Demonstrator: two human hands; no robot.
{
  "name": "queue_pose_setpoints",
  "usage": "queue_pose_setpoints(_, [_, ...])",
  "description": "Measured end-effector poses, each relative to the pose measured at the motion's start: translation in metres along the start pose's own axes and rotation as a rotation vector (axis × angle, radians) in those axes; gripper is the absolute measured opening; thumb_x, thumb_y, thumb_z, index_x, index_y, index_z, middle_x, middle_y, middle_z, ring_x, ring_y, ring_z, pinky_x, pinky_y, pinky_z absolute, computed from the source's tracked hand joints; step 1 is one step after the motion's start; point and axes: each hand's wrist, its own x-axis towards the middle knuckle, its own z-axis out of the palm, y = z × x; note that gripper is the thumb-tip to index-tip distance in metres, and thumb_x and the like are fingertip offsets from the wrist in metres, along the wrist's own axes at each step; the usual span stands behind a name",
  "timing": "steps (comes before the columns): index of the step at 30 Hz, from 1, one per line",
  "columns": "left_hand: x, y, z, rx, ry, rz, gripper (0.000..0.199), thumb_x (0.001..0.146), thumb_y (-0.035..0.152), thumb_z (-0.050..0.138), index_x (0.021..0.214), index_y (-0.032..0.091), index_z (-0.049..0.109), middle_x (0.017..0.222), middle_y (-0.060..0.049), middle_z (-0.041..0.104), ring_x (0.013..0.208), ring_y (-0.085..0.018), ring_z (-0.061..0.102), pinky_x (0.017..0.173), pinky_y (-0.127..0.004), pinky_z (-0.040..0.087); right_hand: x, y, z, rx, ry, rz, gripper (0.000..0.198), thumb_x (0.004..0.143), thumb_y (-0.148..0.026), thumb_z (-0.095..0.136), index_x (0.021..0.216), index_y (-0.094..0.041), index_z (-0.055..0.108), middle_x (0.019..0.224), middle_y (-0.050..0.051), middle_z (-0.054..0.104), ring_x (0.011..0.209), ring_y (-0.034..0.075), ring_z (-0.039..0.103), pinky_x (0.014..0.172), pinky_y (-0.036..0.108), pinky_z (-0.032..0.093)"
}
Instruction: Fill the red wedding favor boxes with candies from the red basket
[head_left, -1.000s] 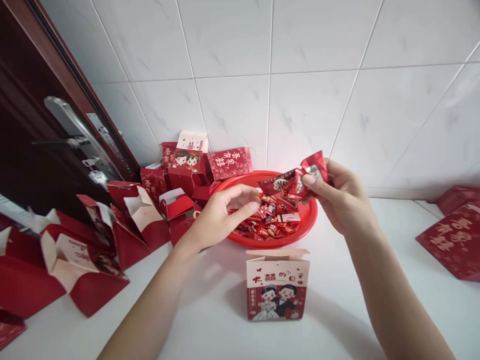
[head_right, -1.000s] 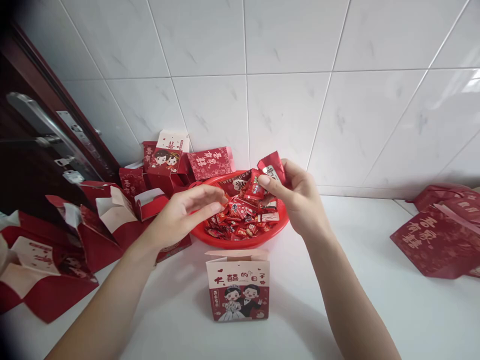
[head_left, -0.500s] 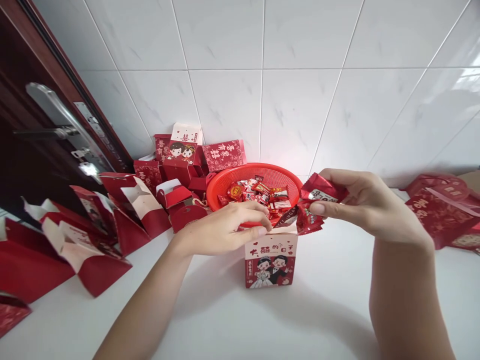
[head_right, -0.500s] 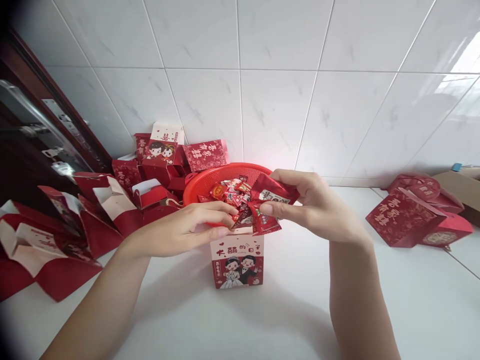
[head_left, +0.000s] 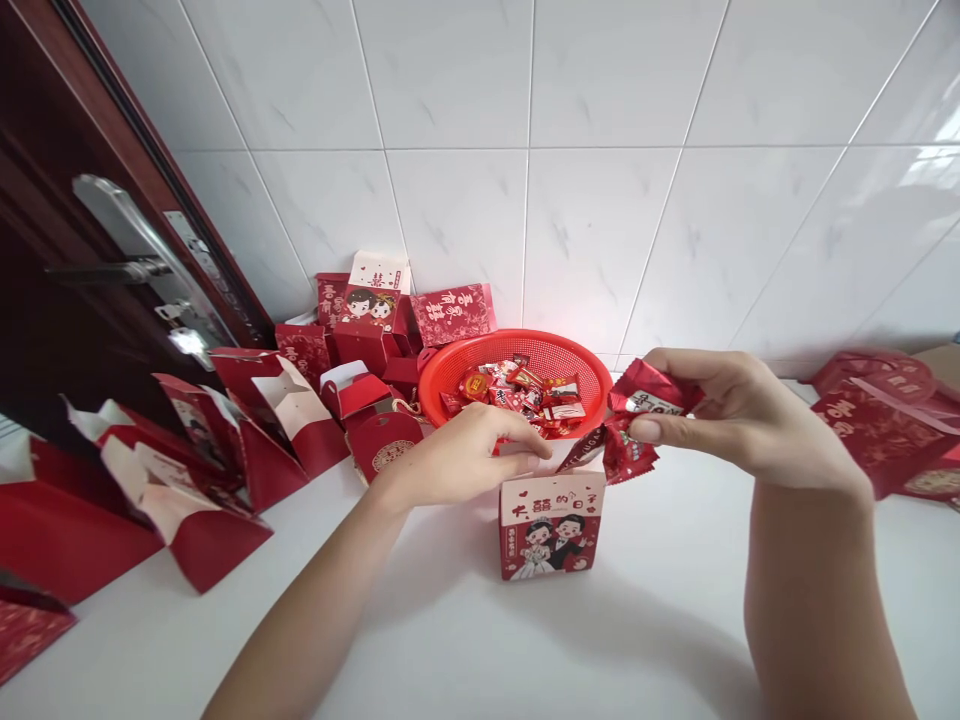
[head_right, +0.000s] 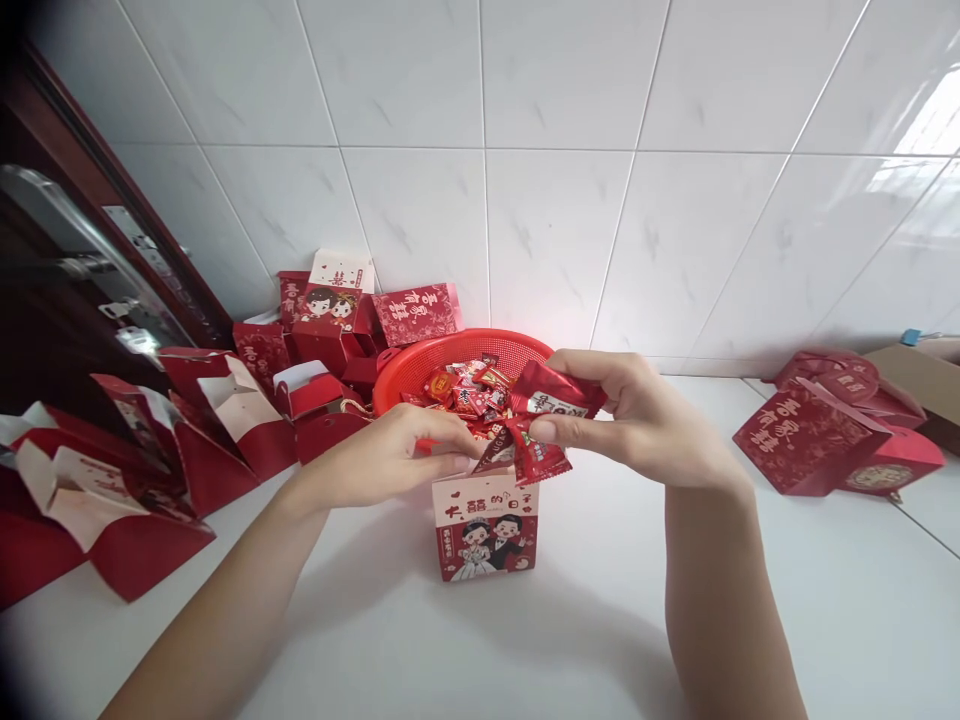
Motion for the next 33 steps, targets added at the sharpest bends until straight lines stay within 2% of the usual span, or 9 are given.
queue_pose_setpoints(4, [0.004, 0.002, 0.006, -0.035, 0.012, -0.11, 0.018, 0.079, 0.03, 0.074, 0.095, 0.021, 0.078, 0.1, -0.001, 0.078, 0.097, -0.023, 0.071, 0.084, -0.028, 0.053, 0.001, 0.002, 0.0, 0.011, -0.001, 0.011, 0.034, 0.08, -0.044, 0.081, 0.075, -0.018, 0.059, 0.067, -0.003, 0.048, 0.059, 0.011, 0.045, 0.05, 0.025, 0.04])
queue_pose_setpoints(10, [0.001, 0.004, 0.005, -0.053, -0.089, -0.125, 0.045, 0.069, 0.024, 0.076, 0.113, 0.023, 0.071, 0.114, -0.002, 0.073, 0.097, -0.024, 0.07, 0.076, -0.027, 0.052, 0.004, 0.001, 0.005, 0.043, -0.006, 0.031, 0.04, 0.076, -0.047, 0.084, 0.072, -0.018, 0.058, 0.065, -0.003, 0.046, 0.058, 0.01, 0.044, 0.049, 0.024, 0.039])
queue_pose_setpoints(14, [0.0, 0.004, 0.008, -0.109, -0.148, -0.095, 0.039, 0.07, 0.022, 0.071, 0.109, 0.023, 0.068, 0.095, 0.0, 0.068, 0.084, -0.021, 0.066, 0.063, -0.025, 0.046, 0.009, 0.009, 0.012, 0.077, -0.031, 0.009, 0.04, 0.074, -0.047, 0.085, 0.076, -0.017, 0.059, 0.067, -0.003, 0.048, 0.06, 0.011, 0.045, 0.05, 0.025, 0.039])
queue_pose_setpoints(17, [0.0, 0.005, 0.007, -0.077, -0.163, -0.085, 0.033, 0.069, 0.023, 0.072, 0.101, 0.021, 0.066, 0.078, 0.003, 0.059, 0.071, -0.017, 0.058, 0.057, -0.024, 0.038, 0.016, 0.021, 0.016, 0.115, -0.109, -0.047, 0.041, 0.075, -0.046, 0.085, 0.076, -0.016, 0.058, 0.068, -0.003, 0.047, 0.062, 0.011, 0.045, 0.052, 0.024, 0.039])
queue_pose_setpoints(20, [0.001, 0.006, 0.005, -0.064, -0.191, -0.066, 0.03, 0.069, 0.024, 0.073, 0.098, 0.021, 0.064, 0.074, 0.004, 0.054, 0.067, -0.015, 0.053, 0.055, -0.024, 0.035, 0.024, 0.033, 0.018, 0.122, -0.186, -0.102, 0.039, 0.079, -0.045, 0.082, 0.075, -0.016, 0.057, 0.068, -0.004, 0.044, 0.062, 0.01, 0.041, 0.054, 0.024, 0.036])
queue_pose_setpoints(23, [0.001, 0.008, 0.003, -0.021, -0.202, -0.079, 0.027, 0.069, 0.024, 0.073, 0.095, 0.021, 0.062, 0.073, 0.005, 0.056, 0.065, -0.014, 0.054, 0.054, -0.024, 0.036, 0.029, 0.04, 0.017, 0.049, -0.235, -0.111, 0.036, 0.084, -0.044, 0.078, 0.077, -0.016, 0.057, 0.069, -0.004, 0.043, 0.064, 0.01, 0.039, 0.056, 0.024, 0.034])
queue_pose_setpoints(25, [0.001, 0.009, 0.002, 0.028, -0.187, -0.089, 0.031, 0.069, 0.024, 0.073, 0.098, 0.021, 0.063, 0.078, 0.004, 0.062, 0.069, -0.016, 0.058, 0.057, -0.024, 0.04, 0.03, 0.042, 0.015, -0.023, -0.278, -0.098, 0.034, 0.087, -0.044, 0.075, 0.079, -0.016, 0.058, 0.072, -0.003, 0.046, 0.066, 0.01, 0.039, 0.057, 0.025, 0.034])
queue_pose_setpoints(28, [0.0, 0.01, 0.002, 0.073, -0.174, -0.085, 0.046, 0.07, 0.025, 0.074, 0.115, 0.023, 0.065, 0.097, 0.0, 0.07, 0.084, -0.021, 0.067, 0.066, -0.025, 0.047, 0.027, 0.041, 0.009, -0.129, -0.321, -0.08, 0.034, 0.09, -0.047, 0.07, 0.082, -0.016, 0.058, 0.073, -0.002, 0.05, 0.066, 0.01, 0.039, 0.057, 0.025, 0.033])
queue_pose_setpoints(33, [-0.004, 0.008, -0.001, 0.107, -0.21, -0.036, 0.059, 0.073, 0.022, 0.069, 0.131, 0.026, 0.061, 0.128, -0.004, 0.068, 0.116, -0.029, 0.066, 0.088, -0.029, 0.052, 0.018, 0.032, 0.0, -0.267, -0.338, -0.086, 0.035, 0.094, -0.043, 0.065, 0.074, -0.02, 0.048, 0.068, -0.004, 0.049, 0.061, 0.01, 0.038, 0.054, 0.025, 0.032])
